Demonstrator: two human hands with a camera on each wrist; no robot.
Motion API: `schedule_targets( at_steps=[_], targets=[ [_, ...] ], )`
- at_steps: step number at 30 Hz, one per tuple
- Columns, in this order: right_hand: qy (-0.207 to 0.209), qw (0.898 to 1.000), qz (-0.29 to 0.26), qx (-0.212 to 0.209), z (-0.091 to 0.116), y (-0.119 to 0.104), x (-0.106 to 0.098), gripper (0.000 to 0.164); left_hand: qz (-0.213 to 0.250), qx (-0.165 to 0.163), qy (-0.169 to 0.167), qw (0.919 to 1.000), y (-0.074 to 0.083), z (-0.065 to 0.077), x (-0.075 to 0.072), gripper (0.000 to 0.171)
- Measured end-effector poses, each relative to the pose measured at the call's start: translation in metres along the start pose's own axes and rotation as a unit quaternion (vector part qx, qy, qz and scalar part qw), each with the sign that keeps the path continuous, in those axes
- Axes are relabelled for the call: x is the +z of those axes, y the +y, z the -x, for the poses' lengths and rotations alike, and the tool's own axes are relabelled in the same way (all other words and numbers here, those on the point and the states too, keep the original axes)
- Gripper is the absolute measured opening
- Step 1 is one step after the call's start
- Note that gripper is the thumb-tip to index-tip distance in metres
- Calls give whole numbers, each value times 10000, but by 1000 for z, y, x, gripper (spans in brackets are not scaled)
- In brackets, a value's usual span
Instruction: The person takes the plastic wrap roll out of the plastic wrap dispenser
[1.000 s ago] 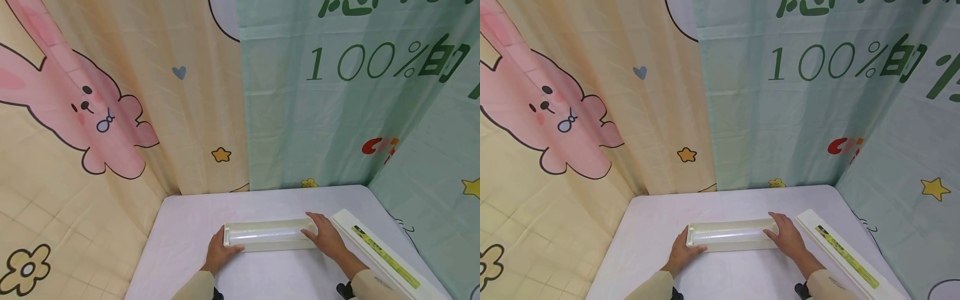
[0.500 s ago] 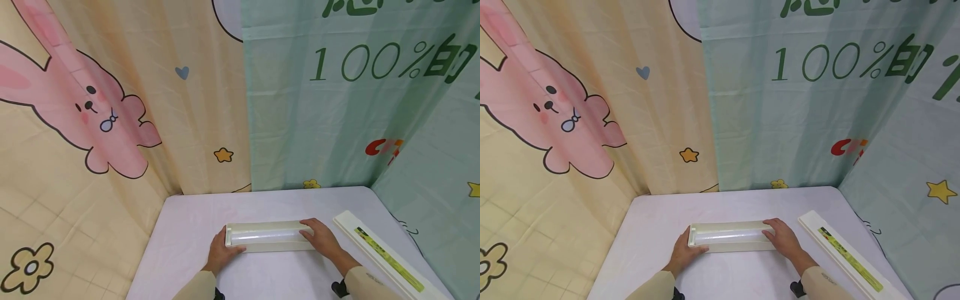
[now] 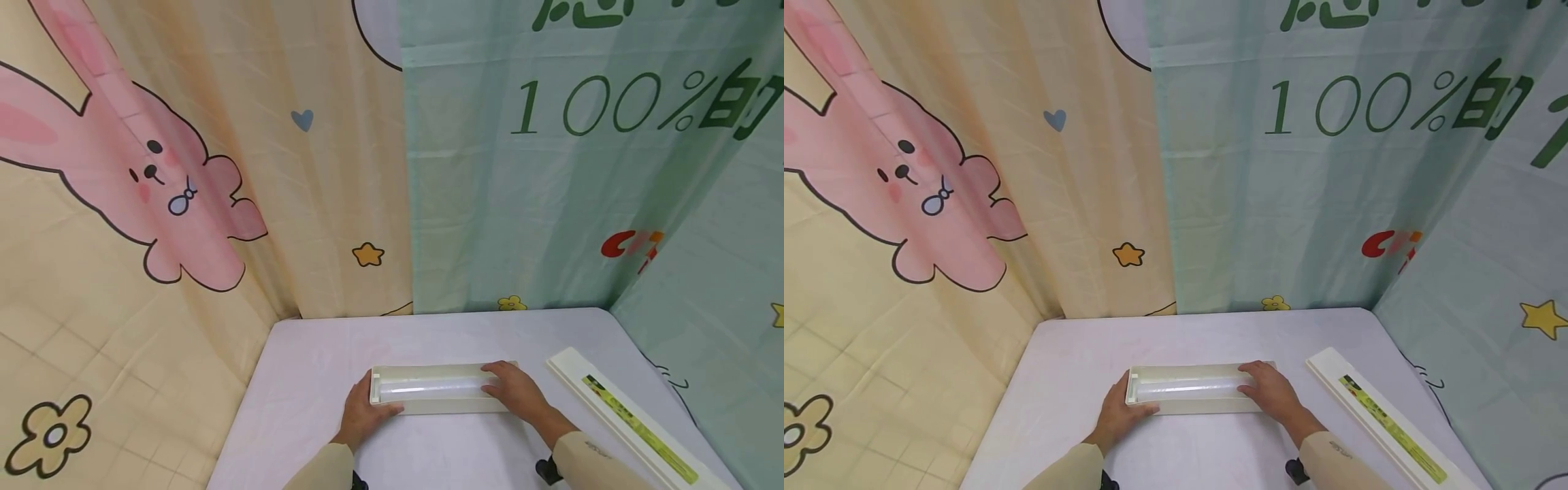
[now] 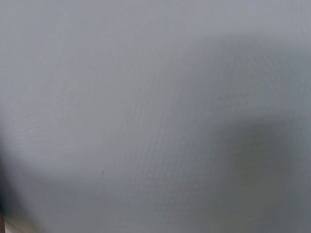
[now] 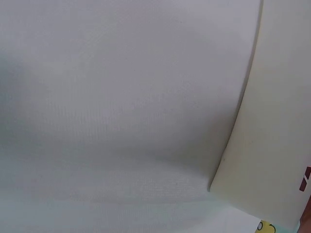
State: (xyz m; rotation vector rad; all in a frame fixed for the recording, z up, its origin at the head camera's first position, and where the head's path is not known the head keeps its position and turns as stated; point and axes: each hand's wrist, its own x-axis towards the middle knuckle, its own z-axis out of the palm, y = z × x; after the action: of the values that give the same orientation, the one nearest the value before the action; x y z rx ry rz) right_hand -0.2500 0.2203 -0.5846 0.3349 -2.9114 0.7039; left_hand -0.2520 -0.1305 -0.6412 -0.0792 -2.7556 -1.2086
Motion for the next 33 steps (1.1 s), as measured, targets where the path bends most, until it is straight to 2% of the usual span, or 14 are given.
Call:
schedule_targets(
  at_steps=[4, 13, 19, 26, 33],
  targets=[
    [-189, 9997, -121, 97, -4, -4, 1, 52, 23, 1, 0, 10000, 1, 0, -1, 107],
    [-985, 9931, -460, 437, -15, -13, 0, 61, 129, -91, -40, 9999, 1, -1, -2, 106],
    [-1435, 9872, -647, 268, -23, -11, 7, 64, 171, -168, -117, 9996, 0, 1, -1, 107],
    [-1607, 9859, -465, -38, -27, -12, 15, 59, 157, -102, -91, 9998, -3, 0, 0, 107],
    [-1675, 9849, -443, -35, -33, -22, 20, 54, 120, -52, -108, 9999, -1, 0, -1, 108]
  ],
)
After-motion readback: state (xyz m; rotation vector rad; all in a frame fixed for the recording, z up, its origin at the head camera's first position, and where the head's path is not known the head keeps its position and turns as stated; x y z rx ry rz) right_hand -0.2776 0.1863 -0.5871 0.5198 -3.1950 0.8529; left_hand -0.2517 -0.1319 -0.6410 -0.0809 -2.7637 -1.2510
